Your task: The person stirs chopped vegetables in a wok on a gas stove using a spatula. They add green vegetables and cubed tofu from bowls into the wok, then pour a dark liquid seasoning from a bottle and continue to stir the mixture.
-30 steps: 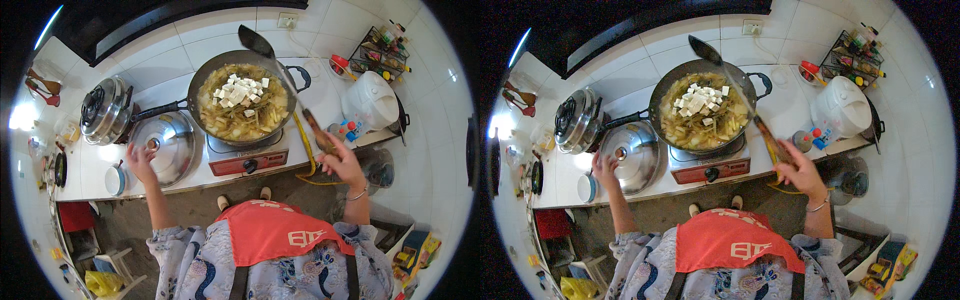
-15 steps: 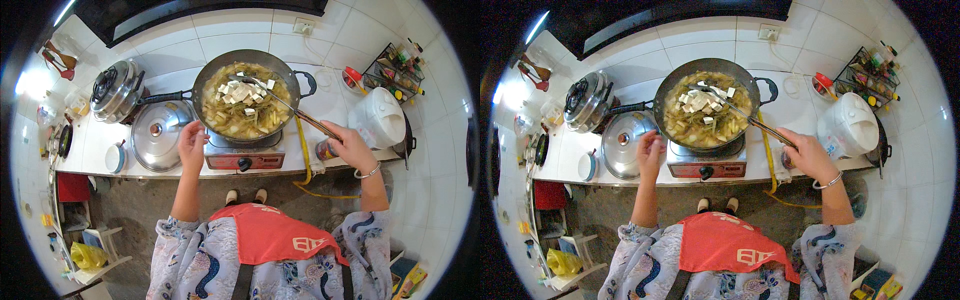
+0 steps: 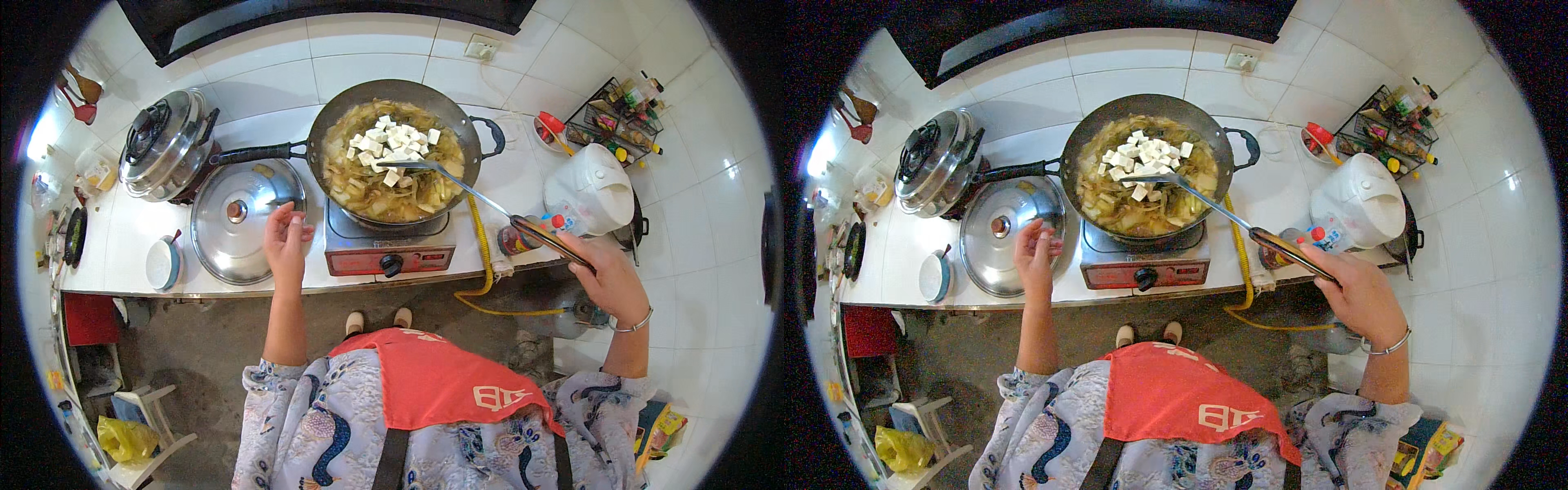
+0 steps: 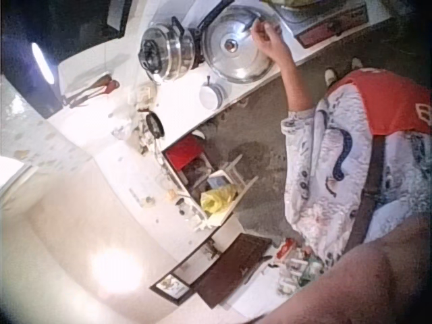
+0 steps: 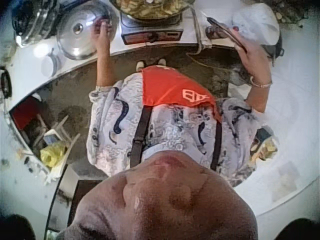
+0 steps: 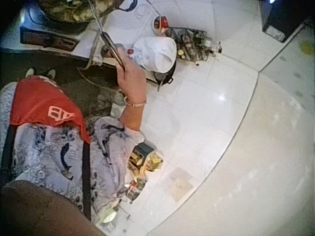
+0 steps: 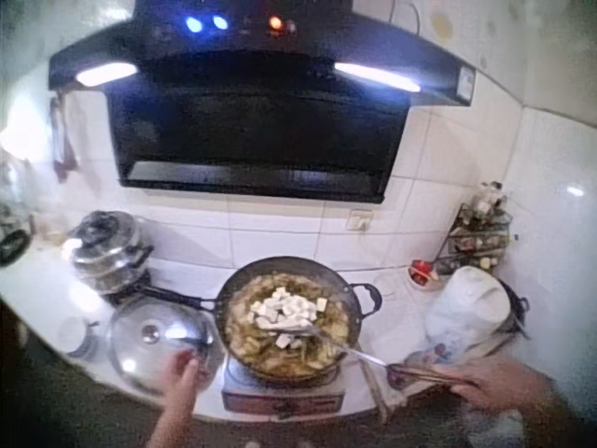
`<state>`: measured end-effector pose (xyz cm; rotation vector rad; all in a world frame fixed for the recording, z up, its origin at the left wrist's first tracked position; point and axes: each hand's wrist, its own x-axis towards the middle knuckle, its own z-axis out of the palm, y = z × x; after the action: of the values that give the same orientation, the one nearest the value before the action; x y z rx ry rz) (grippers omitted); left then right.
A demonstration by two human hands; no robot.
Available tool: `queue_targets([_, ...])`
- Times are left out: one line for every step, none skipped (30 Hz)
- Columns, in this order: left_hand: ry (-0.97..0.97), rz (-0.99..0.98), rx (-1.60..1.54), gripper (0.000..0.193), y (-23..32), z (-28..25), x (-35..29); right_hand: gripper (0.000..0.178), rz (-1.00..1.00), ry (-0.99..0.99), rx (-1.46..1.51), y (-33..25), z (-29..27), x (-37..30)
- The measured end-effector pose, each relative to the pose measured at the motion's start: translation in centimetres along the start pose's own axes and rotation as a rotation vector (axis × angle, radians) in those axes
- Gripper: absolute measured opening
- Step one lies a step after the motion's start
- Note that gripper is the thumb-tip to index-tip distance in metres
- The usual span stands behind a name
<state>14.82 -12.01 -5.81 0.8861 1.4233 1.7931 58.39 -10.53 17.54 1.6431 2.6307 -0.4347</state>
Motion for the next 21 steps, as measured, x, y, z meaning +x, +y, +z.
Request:
queue_targets([-0.011,0.007,-0.012,0.027,0.0,0.1,0.1,0.051,0.039,-0.010,0.012,-0.3,-0.2,-0.3])
queue_targets([-0.038,0.002,-0.020,0.026,0.1,0.9,0.5,0.050,0.042,0.039,0.076,-0.1,0.2,-1.1])
queue_targets([-0.047,-0.002,-0.024,0.025,0.4,1.4,0.5,0.049,0.027,0.082,0.137,0.2,1.2,-1.4])
queue_targets([-0.057,-0.005,-0.028,0.025,0.6,1.6,0.6,0.049,0.012,0.125,0.199,0.4,1.8,-1.5])
queue_targets([-0.061,-0.007,-0.031,0.024,0.5,1.6,0.7,0.049,0.030,0.088,0.290,0.3,2.2,-1.4])
queue_targets([-0.067,-0.009,-0.035,0.024,0.3,1.5,0.8,0.049,0.048,0.051,0.380,0.1,2.5,-1.3])
queue_targets([-0.074,-0.011,-0.039,0.024,0.2,1.5,0.9,0.049,0.068,0.014,0.471,0.0,2.7,-1.2])
queue_targets([-0.073,-0.018,-0.038,0.024,0.1,1.4,1.0,0.049,0.106,-0.036,0.529,-0.5,3.1,-1.0])
queue_targets([-0.072,-0.024,-0.036,0.024,0.0,1.4,1.1,0.048,0.144,-0.087,0.586,-1.1,3.4,-0.4])
queue_targets([-0.072,-0.031,-0.034,0.024,0.0,1.4,1.2,0.048,0.182,-0.137,0.644,-1.4,3.8,0.2])
queue_targets([-0.083,-0.028,-0.040,0.025,-0.1,1.4,1.3,0.048,0.082,-0.062,0.526,-1.1,4.9,0.6])
queue_targets([-0.093,-0.025,-0.043,0.025,-0.1,1.4,1.3,0.048,0.088,-0.031,0.541,-0.7,6.1,1.3])
queue_targets([-0.102,-0.022,-0.047,0.025,-0.1,1.4,1.3,0.048,0.094,0.000,0.555,-0.3,7.3,2.1])
queue_targets([-0.103,-0.026,-0.039,0.025,0.0,1.3,1.4,0.048,0.090,0.028,0.567,-0.3,7.8,2.8])
queue_targets([-0.104,-0.030,-0.031,0.024,0.3,1.3,1.4,0.048,0.203,-0.003,0.614,-0.9,7.7,3.2])
queue_targets([-0.104,-0.033,-0.023,0.024,0.5,1.2,1.4,0.047,0.201,0.036,0.614,-1.0,7.9,3.2])
queue_targets([-0.107,-0.026,-0.028,0.024,0.5,1.0,1.5,0.047,0.197,0.073,0.612,-1.1,8.0,3.0])
queue_targets([-0.110,-0.019,-0.033,0.024,0.6,0.8,1.5,0.046,0.208,0.087,0.615,-1.2,8.0,2.9])
queue_targets([-0.113,-0.012,-0.038,0.024,0.6,0.6,1.6,0.046,0.217,0.102,0.618,-1.2,8.0,2.9])
queue_targets([-0.108,-0.028,-0.029,0.024,0.6,0.5,1.6,0.046,0.247,0.096,0.624,-1.4,7.7,2.6])
queue_targets([-0.104,-0.044,-0.021,0.024,0.5,0.4,1.5,0.045,0.278,0.091,0.631,-1.4,7.6,2.4])
